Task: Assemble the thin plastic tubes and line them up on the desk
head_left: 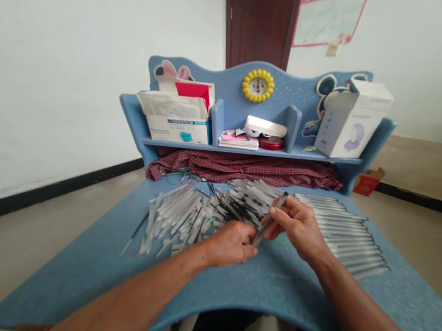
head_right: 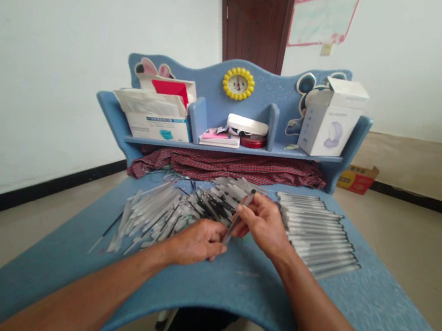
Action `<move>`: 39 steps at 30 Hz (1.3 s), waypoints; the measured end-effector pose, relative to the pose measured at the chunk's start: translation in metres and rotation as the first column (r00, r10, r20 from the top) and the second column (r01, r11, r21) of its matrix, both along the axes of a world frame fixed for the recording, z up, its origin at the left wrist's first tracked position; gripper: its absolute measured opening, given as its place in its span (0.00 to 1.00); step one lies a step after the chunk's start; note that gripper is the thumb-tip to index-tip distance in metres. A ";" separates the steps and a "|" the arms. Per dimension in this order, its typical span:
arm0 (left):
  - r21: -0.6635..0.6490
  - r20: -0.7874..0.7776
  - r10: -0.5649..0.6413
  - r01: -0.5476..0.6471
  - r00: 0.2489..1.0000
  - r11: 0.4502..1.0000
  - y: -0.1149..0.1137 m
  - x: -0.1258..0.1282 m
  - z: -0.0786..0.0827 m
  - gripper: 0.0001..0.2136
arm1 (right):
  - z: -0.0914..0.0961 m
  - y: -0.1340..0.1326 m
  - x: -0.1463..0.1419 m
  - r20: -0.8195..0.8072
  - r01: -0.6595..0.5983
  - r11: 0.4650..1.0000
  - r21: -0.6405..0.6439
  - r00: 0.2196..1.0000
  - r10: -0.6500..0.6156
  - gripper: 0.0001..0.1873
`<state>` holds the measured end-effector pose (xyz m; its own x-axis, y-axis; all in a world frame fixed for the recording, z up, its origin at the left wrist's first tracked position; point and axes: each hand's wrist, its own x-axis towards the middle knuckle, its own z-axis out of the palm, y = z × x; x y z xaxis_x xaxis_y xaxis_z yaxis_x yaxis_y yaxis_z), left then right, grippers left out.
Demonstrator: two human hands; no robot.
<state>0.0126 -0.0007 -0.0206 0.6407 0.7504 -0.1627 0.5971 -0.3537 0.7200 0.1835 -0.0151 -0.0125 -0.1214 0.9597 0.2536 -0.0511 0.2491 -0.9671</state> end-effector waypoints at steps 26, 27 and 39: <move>-0.038 0.088 0.008 -0.005 0.996 0.999 0.004 -0.009 0.026 0.12 | 0.043 -0.018 0.021 0.953 -0.037 0.963 0.266 -0.140 -0.268 0.14; -0.025 0.088 0.008 -0.006 0.996 1.000 0.003 -0.010 0.027 0.12 | 0.044 -0.018 0.032 0.954 0.026 0.967 0.254 -0.170 -0.246 0.14; 0.077 0.026 0.047 -0.049 0.999 0.996 0.004 -0.011 0.030 0.09 | 0.019 -0.005 0.128 0.951 0.295 0.938 0.181 -0.297 -0.090 0.14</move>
<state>0.0021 0.0035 0.0091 0.6067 0.7901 -0.0872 0.5973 -0.3808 0.7058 0.3116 -0.0205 0.0068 0.0888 0.9960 -0.0059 0.9670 -0.0848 0.2402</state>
